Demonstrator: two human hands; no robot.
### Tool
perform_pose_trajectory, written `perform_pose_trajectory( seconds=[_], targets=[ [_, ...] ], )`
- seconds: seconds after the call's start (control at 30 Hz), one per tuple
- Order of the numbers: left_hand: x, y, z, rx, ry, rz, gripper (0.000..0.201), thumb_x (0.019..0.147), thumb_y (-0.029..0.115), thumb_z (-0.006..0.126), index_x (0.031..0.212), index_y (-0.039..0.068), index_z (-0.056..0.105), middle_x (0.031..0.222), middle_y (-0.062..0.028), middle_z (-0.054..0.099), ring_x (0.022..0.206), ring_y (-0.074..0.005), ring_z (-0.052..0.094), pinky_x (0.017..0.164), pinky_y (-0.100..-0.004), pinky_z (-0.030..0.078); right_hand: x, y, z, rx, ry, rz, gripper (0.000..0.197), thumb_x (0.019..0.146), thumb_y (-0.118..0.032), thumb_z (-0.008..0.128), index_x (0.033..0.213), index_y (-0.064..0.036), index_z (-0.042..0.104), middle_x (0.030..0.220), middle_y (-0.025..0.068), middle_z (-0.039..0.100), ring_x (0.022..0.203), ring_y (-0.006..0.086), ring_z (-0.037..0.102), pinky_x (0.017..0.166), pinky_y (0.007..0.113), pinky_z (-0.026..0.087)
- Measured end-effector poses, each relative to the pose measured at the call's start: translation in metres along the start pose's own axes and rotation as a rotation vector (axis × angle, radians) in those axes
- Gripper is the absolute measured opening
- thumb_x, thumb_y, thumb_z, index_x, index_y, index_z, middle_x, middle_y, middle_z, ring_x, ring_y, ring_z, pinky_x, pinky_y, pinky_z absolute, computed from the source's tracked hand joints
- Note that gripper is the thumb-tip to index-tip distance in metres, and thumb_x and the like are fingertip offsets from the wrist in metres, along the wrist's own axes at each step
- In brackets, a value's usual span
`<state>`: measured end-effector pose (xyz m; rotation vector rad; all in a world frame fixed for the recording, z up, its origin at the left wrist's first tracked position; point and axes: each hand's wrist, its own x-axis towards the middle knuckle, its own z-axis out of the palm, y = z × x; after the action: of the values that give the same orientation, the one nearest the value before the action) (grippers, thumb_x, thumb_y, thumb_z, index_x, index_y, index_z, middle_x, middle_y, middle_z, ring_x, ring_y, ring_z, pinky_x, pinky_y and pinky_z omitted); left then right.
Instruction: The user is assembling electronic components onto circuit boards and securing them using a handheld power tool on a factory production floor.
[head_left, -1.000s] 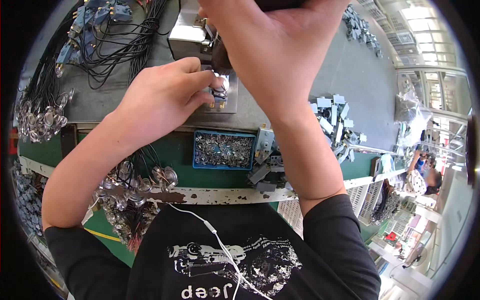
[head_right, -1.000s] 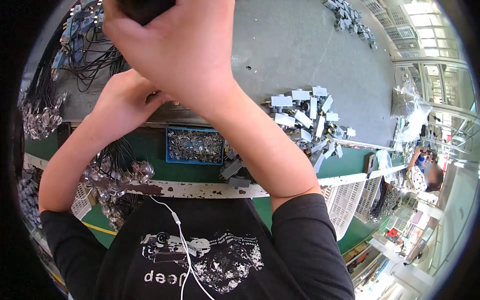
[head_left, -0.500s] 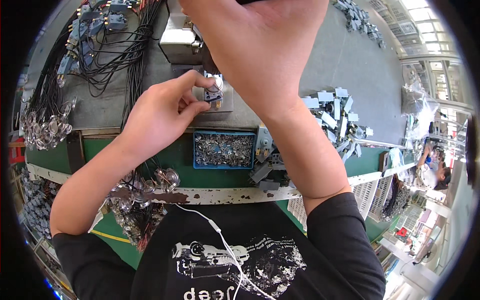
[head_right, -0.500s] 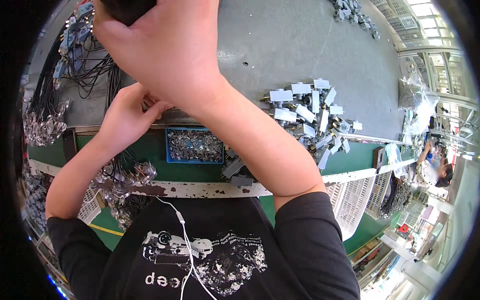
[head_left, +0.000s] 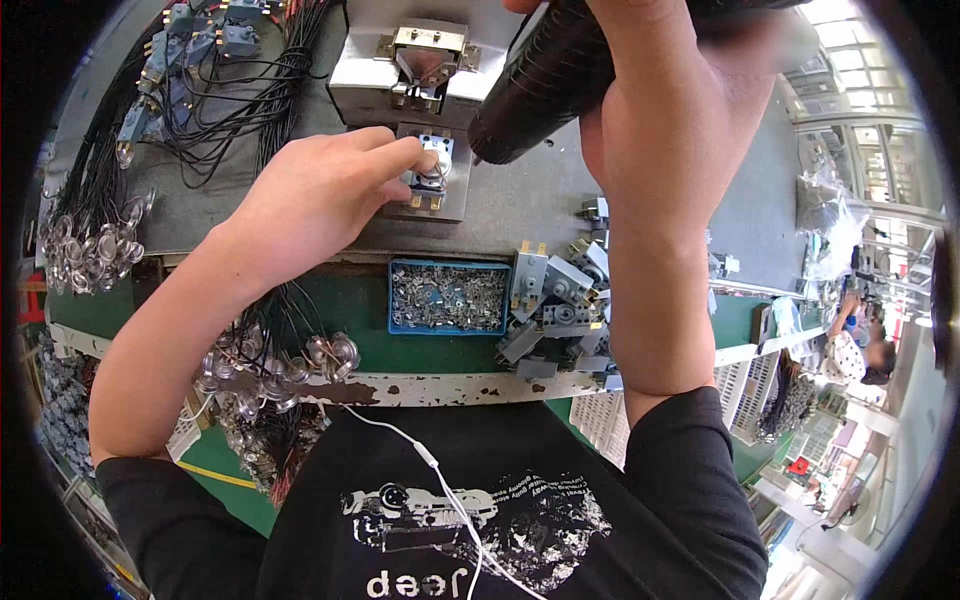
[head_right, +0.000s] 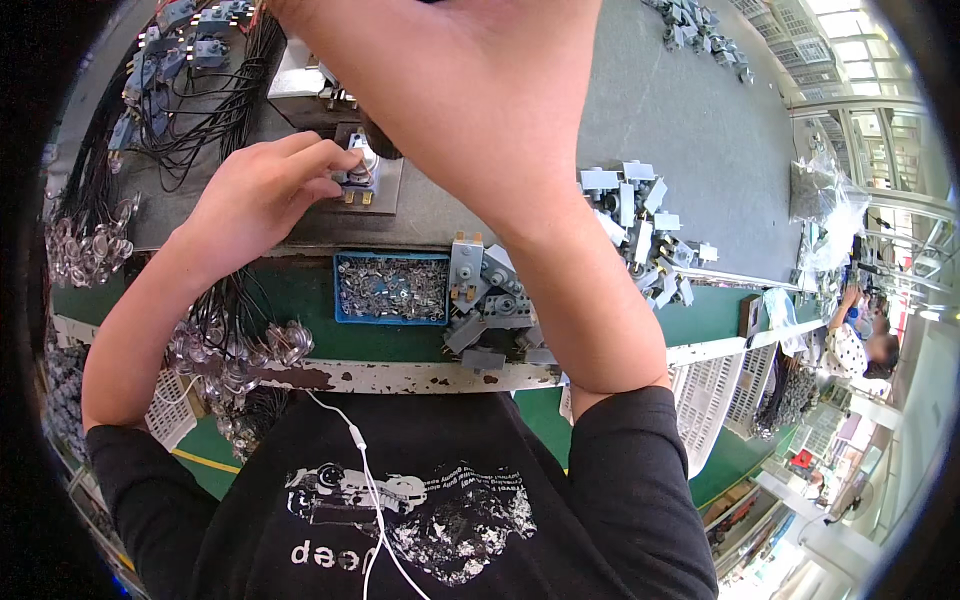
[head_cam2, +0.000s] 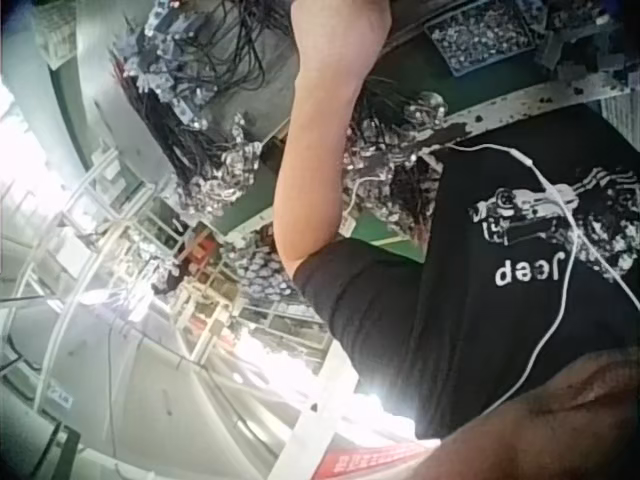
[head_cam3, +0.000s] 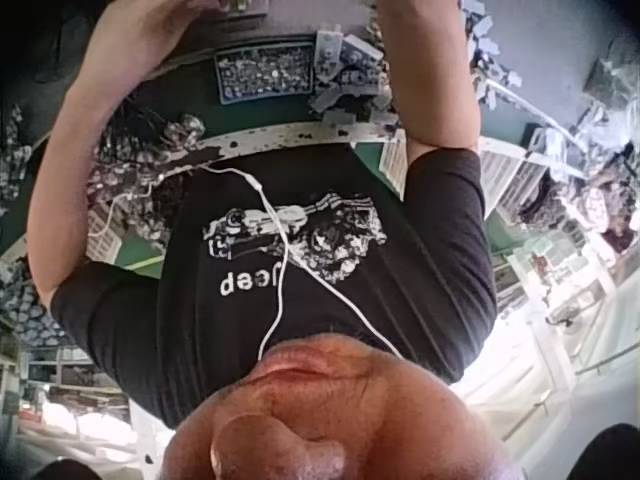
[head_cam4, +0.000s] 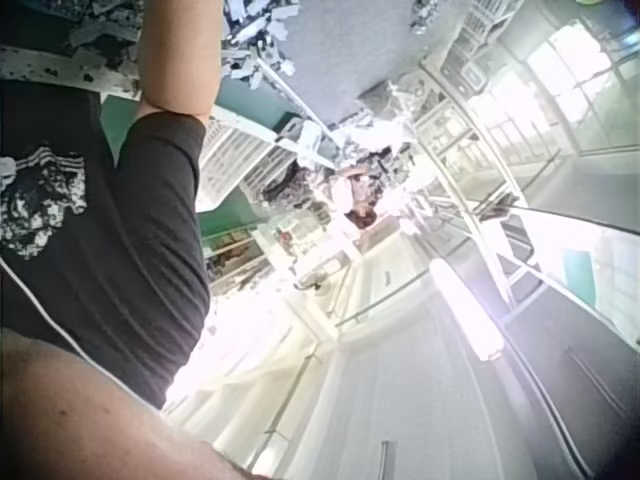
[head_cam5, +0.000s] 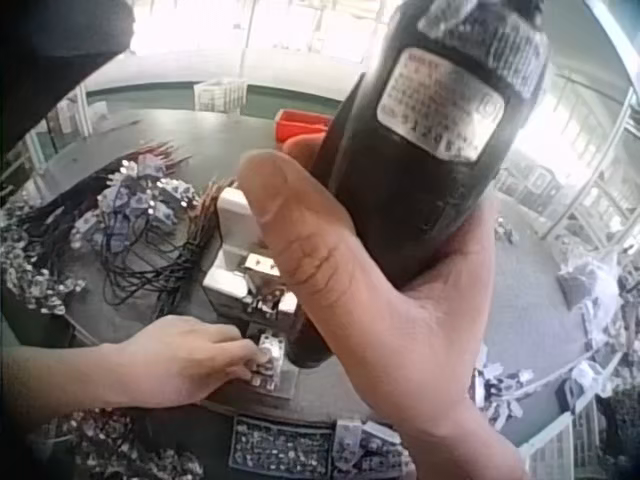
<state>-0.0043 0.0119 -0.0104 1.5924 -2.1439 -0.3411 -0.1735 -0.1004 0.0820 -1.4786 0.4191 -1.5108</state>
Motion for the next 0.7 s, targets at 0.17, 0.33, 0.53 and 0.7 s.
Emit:
perform_pose_trajectory(
  seconds=[0.17, 0.33, 0.53, 0.7],
  targets=[
    [-0.002, 0.005, -0.002, -0.041, -0.007, -0.066, 0.027, 0.089, 0.012, 0.072, 0.115, 0.015, 0.066, 0.092, -0.0077, 0.066, 0.084, -0.0308, 0.068, 0.07, -0.0415, 0.054, 0.003, -0.001, -0.002, 0.0, 0.006, 0.02, 0.053, 0.087, 0.0, 0.08, 0.127, -0.001, 0.044, 0.088, 0.0097, 0.066, 0.071, 0.0135, 0.067, 0.059, 0.029, 0.057],
    [-0.002, 0.045, -0.009, 0.216, -0.038, 0.168, 0.021, 0.083, 0.016, 0.072, 0.103, 0.011, 0.068, 0.087, -0.0044, 0.065, 0.092, -0.0223, 0.067, 0.081, -0.0377, 0.051, 0.01, -0.011, -0.011, -0.02, 0.005, 0.012, 0.052, 0.087, 0.0, 0.08, 0.126, -0.001, 0.045, 0.088, 0.0098, 0.066, 0.071, 0.0136, 0.067, 0.059, 0.029, 0.057],
    [-0.009, 0.051, 0.04, 0.232, -0.512, 0.493, 0.006, 0.079, 0.017, 0.068, 0.083, 0.014, 0.066, 0.086, 0.0008, 0.063, 0.087, -0.0178, 0.064, 0.08, -0.0331, 0.047, 0.03, -0.01, 0.007, 0.005, -0.018, -0.012, 0.051, 0.088, 0.0, 0.08, 0.125, -0.001, 0.045, 0.088, 0.0099, 0.066, 0.072, 0.0136, 0.067, 0.059, 0.029, 0.058],
    [-0.012, 0.051, 0.042, 0.218, -0.374, 0.531, 0.005, 0.078, 0.019, 0.071, 0.08, 0.014, 0.068, 0.082, 0.002, 0.066, 0.086, -0.0174, 0.065, 0.076, -0.033, 0.046, 0.03, -0.003, 0.036, 0.018, -0.025, -0.03, 0.051, 0.088, 0.0, 0.08, 0.125, -0.001, 0.046, 0.088, 0.01, 0.066, 0.072, 0.0136, 0.067, 0.059, 0.029, 0.058]
  ],
)
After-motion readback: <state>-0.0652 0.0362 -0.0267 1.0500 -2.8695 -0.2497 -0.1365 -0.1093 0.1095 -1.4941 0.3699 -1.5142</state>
